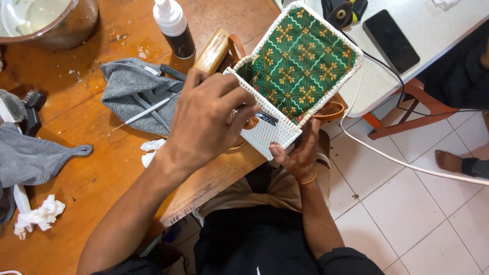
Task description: Cleaning a woven bag by applying foam cleaner and wiping it with a cloth and a brush.
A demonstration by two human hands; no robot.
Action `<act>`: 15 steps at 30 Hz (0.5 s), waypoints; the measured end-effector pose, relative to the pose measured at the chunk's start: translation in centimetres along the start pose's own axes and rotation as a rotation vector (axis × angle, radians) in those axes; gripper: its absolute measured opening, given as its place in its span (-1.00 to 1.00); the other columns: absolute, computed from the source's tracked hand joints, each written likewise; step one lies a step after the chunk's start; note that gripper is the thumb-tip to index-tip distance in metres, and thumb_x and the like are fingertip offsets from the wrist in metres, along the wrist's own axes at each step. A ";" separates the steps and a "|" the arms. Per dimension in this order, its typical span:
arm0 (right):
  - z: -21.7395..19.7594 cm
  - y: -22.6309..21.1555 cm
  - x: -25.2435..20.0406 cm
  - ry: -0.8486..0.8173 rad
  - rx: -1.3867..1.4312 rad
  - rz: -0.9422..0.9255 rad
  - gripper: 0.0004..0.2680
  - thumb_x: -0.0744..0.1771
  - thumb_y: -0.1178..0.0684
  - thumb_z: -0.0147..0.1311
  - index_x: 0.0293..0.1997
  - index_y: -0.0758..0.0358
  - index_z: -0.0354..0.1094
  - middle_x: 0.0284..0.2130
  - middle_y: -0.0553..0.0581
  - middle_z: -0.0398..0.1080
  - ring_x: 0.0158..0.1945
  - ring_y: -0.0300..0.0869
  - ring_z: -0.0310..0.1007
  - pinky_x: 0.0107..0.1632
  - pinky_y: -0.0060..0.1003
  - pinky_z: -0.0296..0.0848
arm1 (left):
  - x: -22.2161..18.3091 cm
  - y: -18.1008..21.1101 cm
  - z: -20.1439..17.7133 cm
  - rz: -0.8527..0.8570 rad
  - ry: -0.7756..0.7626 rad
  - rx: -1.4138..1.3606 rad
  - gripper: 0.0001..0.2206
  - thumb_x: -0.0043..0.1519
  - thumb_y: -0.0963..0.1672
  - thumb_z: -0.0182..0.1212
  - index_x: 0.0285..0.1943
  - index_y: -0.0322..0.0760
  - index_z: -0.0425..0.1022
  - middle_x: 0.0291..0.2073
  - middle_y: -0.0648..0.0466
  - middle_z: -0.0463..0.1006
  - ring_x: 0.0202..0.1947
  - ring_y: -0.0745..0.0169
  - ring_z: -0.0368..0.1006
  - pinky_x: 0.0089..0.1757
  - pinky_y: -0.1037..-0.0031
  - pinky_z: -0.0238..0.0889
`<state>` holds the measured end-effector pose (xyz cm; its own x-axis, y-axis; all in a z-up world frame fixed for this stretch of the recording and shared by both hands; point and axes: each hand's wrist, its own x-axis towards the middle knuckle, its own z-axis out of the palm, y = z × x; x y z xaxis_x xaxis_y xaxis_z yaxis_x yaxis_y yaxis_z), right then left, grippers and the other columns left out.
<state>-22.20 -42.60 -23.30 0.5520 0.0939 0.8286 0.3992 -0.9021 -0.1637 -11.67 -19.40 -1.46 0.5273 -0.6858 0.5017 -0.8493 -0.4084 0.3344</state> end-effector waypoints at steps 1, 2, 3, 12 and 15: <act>0.1 -0.1 0.2 0.006 0.000 -0.012 -0.28 0.44 -0.22 0.02 0.58 0.31 -0.60 0.52 0.45 -0.41 0.62 0.18 -0.33 0.62 0.05 -0.03 | -0.1 0.0 -0.2 -0.008 0.023 0.000 -0.85 0.25 -0.08 0.49 -0.25 -0.16 0.60 -0.35 0.11 0.58 -0.31 0.27 0.45 -0.08 0.30 0.15; 0.0 -0.5 0.5 0.007 0.004 -0.014 -0.28 0.44 -0.22 0.02 0.58 0.31 -0.60 0.52 0.45 -0.41 0.62 0.18 -0.33 0.62 0.05 -0.03 | 0.1 0.5 -0.2 -0.010 0.023 0.004 -0.85 0.25 -0.08 0.49 -0.25 -0.16 0.60 -0.35 0.11 0.58 -0.31 0.27 0.45 -0.08 0.30 0.15; -0.2 -0.8 0.7 -0.007 0.068 0.071 -0.31 0.43 -0.22 -0.01 0.54 0.43 -0.49 0.47 0.49 -0.28 0.56 0.20 -0.14 0.54 0.05 0.14 | 0.2 1.0 -0.2 0.033 -0.032 -0.063 -0.86 0.27 -0.09 0.43 -0.24 -0.18 0.58 -0.37 0.12 0.54 -0.33 0.23 0.42 -0.13 0.29 0.09; 0.0 0.1 -1.2 -0.041 0.083 0.151 -0.23 0.38 -0.26 0.15 0.50 0.58 -0.39 0.45 0.55 -0.22 0.57 0.26 -0.18 0.59 0.06 0.06 | -0.1 -2.0 -1.0 -0.033 -0.003 0.092 -0.82 0.24 -0.06 0.52 -0.21 -0.17 0.63 -0.31 0.09 0.61 -0.29 0.23 0.47 -0.06 0.29 0.15; -0.1 -0.3 -0.5 -0.048 0.174 0.170 -0.24 0.38 -0.23 0.12 0.52 0.52 -0.42 0.48 0.49 -0.26 0.59 0.21 -0.19 0.60 0.06 0.04 | 0.2 -0.7 -0.9 0.017 -0.037 0.006 -0.85 0.26 -0.08 0.47 -0.25 -0.16 0.60 -0.35 0.12 0.57 -0.29 0.22 0.47 -0.10 0.27 0.13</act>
<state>-22.61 -42.42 -23.59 0.6547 -0.0297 0.7553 0.4150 -0.8210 -0.3920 -10.90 -18.69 -0.86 0.5116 -0.7145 0.4772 -0.8584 -0.4003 0.3209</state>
